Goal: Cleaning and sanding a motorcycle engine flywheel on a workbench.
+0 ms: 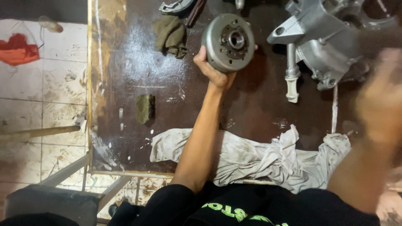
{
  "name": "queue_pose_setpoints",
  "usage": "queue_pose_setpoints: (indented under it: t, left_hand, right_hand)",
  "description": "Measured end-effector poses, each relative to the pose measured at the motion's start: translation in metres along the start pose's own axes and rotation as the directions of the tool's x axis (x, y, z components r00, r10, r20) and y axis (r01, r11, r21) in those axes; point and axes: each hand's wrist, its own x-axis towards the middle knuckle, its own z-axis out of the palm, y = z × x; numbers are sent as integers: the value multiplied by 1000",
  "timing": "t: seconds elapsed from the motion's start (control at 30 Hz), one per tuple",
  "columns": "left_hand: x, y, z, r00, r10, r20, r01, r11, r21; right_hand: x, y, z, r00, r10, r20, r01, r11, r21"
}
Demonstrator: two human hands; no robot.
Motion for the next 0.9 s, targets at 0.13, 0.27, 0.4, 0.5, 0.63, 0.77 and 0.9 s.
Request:
queue_pose_setpoints:
  t: [0.13,0.27,0.4,0.5,0.63,0.77,0.9]
  left_hand:
    - [-2,2,-4,989,-143,36,145,987,-64]
    - [-8,-26,-49,990,-132,-56,137,985,107]
    - [4,-35,-60,920,314,235,-392,717,576]
    - [-10,-36,-66,984,168,56,-176,883,436]
    - [-8,-43,-79,975,-62,212,125,948,-294]
    - [-1,-5,-1,973,-168,-155,170,985,-4]
    - [5,-7,1,991,-127,-42,127,992,-10]
  right_hand:
    - [64,-2,110,1000,1,12,-1,1000,-3]
    - [77,-16,164,995,-30,91,21,994,103]
    - [68,-4,171,974,-182,136,176,983,59]
    - [50,-1,169,979,-141,150,140,990,16]
    - [35,20,165,982,-184,41,179,978,104]
    - [-13,46,172,873,465,-146,-404,858,318]
    - [24,14,153,895,364,-259,-305,922,239]
